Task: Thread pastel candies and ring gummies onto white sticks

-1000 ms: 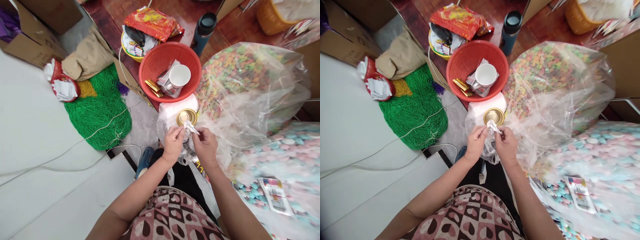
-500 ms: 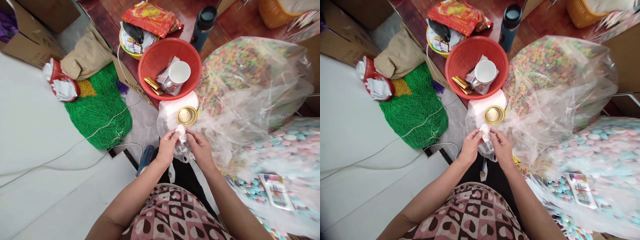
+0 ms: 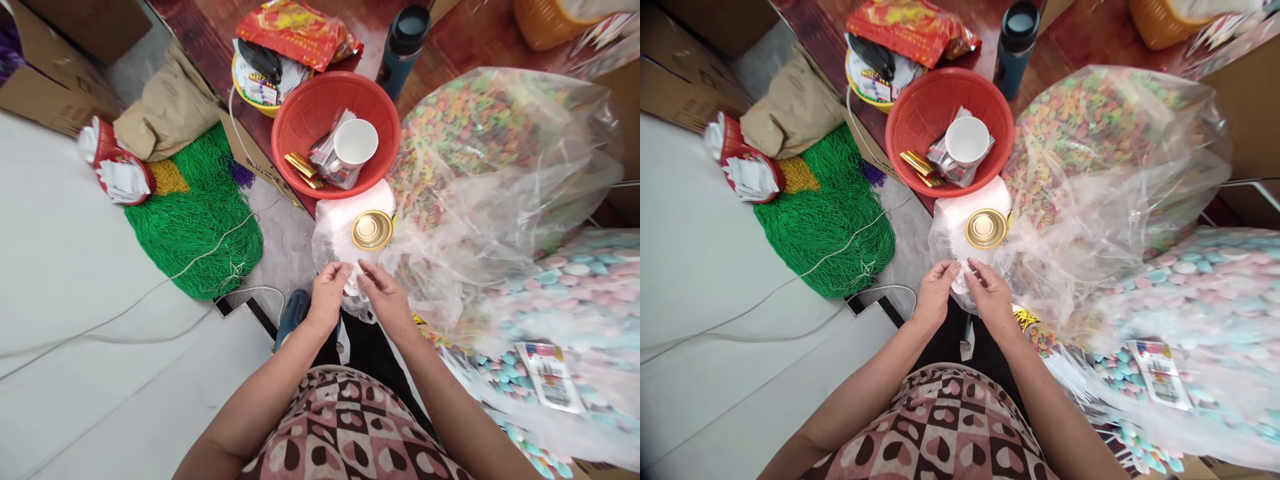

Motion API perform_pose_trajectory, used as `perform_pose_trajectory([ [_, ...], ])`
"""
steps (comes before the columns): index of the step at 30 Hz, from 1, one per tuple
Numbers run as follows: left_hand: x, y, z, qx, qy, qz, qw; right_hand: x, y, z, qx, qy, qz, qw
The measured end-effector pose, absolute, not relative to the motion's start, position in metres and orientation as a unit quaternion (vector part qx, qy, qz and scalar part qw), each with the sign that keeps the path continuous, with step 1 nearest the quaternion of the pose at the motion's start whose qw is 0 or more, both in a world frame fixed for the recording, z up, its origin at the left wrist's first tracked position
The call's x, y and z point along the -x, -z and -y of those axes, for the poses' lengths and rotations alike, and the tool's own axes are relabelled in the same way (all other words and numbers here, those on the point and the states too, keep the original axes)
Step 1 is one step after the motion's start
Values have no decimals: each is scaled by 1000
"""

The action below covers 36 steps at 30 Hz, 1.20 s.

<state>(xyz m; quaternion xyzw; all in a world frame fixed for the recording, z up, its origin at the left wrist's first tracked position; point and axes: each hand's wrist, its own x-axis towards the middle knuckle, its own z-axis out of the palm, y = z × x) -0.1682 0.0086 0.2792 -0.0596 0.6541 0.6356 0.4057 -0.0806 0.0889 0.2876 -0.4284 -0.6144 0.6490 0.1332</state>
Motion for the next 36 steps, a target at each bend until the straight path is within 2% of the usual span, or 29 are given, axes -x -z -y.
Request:
perform_pose_trajectory([
  [3,168,-279,-7,50,-621,-676,393,81,-285,-82,450,-680,569,107],
  [7,162,-278,-2,44,-620,-665,414,84,-284,-77,477,-698,520,118],
  [10,159,-275,1,45,-610,-668,423,85,-283,-75,477,-695,523,126],
  [15,169,-273,-1,76,-618,-683,382,80,-276,-78,431,-688,574,109],
  [19,184,-274,-6,73,-615,-698,360,79,-265,-108,472,-615,608,170],
  [23,194,-274,-13,54,-601,-701,379,90,-250,-159,475,-469,713,213],
  [26,198,-274,-18,51,-606,-688,395,103,-243,-186,461,-371,791,157],
  [31,202,-272,-21,44,-617,-675,402,121,-242,-196,462,-287,839,-1],
  [36,207,-268,-22,35,-605,-684,405,128,-244,-198,465,-270,842,-50],
])
